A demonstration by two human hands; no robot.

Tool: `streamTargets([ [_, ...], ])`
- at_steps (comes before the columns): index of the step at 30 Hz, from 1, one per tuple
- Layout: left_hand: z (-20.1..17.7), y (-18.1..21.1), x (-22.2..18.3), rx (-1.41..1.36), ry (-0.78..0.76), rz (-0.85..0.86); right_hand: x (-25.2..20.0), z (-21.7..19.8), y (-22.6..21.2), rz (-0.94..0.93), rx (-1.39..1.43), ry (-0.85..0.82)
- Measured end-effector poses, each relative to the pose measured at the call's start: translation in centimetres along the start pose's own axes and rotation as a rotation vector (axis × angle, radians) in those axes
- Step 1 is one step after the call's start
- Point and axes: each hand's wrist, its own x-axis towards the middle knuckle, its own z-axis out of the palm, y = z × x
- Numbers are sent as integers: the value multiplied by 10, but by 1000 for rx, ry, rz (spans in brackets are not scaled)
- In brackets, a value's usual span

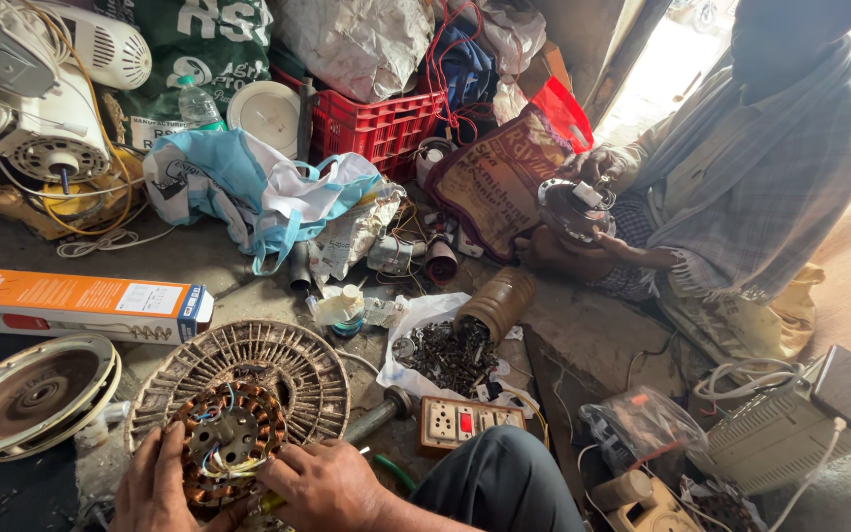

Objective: The person uses a screwdriver to loosen and remove screws from a fan motor housing, then separates the housing from the stator. The person hands the removed housing to another person and continues to handle the stator.

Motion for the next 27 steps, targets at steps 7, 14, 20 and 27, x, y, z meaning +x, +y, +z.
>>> streamTargets([
  [7,-12,10,2,-11,-32,-8,3,14,-13,356,184,-38],
  [14,-26,36,0,8,-70,-126,7,25,-28,837,515,150],
  [20,-27,42,-4,60,20,-12,13,40,-16,1162,994,184],
  [27,-32,53,-5,-27,23,-130,12,41,-10,1369,1182,118],
])
